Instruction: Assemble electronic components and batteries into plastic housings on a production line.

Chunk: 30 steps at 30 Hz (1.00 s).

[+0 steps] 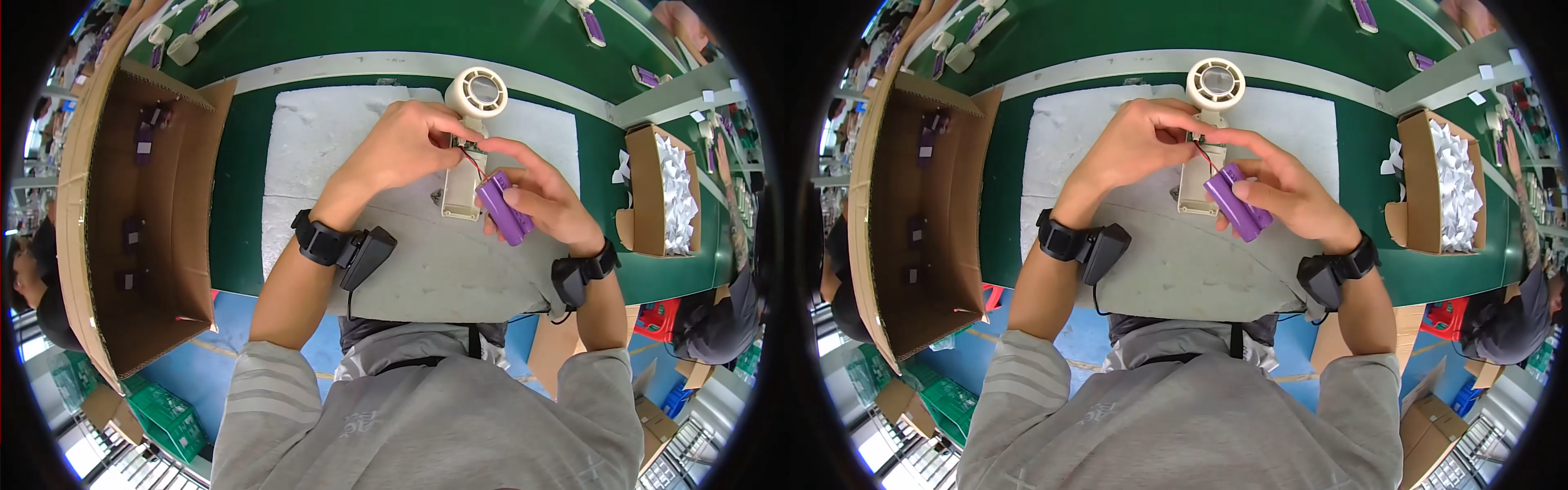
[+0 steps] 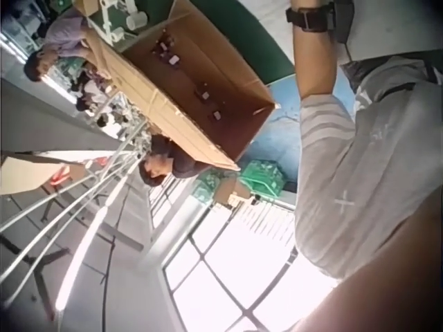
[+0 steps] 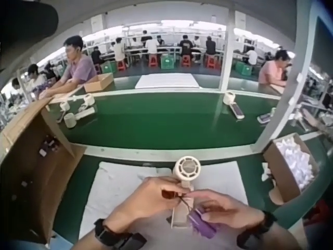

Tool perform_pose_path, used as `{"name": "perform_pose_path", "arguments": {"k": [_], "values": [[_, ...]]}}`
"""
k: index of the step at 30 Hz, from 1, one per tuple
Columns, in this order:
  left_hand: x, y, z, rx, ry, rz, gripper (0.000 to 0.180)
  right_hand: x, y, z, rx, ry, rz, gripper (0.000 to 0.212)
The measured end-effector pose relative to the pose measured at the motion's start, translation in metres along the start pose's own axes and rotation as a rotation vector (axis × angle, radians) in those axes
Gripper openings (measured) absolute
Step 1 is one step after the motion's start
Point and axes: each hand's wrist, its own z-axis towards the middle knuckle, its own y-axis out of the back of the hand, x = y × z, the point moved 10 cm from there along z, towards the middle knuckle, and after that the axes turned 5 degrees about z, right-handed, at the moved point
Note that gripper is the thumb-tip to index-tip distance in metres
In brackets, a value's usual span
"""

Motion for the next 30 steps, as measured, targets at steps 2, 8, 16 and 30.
{"name": "perform_pose_path", "arguments": {"k": [2,8,16,30], "values": [[-0.004,0.000,0.000,0.018,0.014,0.028,0.031,-0.003,-0.006,-0.002,0.073,0.002,0.108,0.079],[-0.014,0.005,-0.001,-0.006,-0.005,0.118,0.032,0.002,-0.018,-0.007,0.202,0.089,0.114,0.089],[-0.020,0.003,-0.002,-0.022,-0.086,0.180,0.026,0.017,-0.014,-0.006,0.013,0.313,-0.453,0.082],[-0.021,0.004,-0.003,0.005,-0.150,0.214,0.023,0.022,-0.031,-0.014,-0.177,0.602,-0.863,0.074]]}}
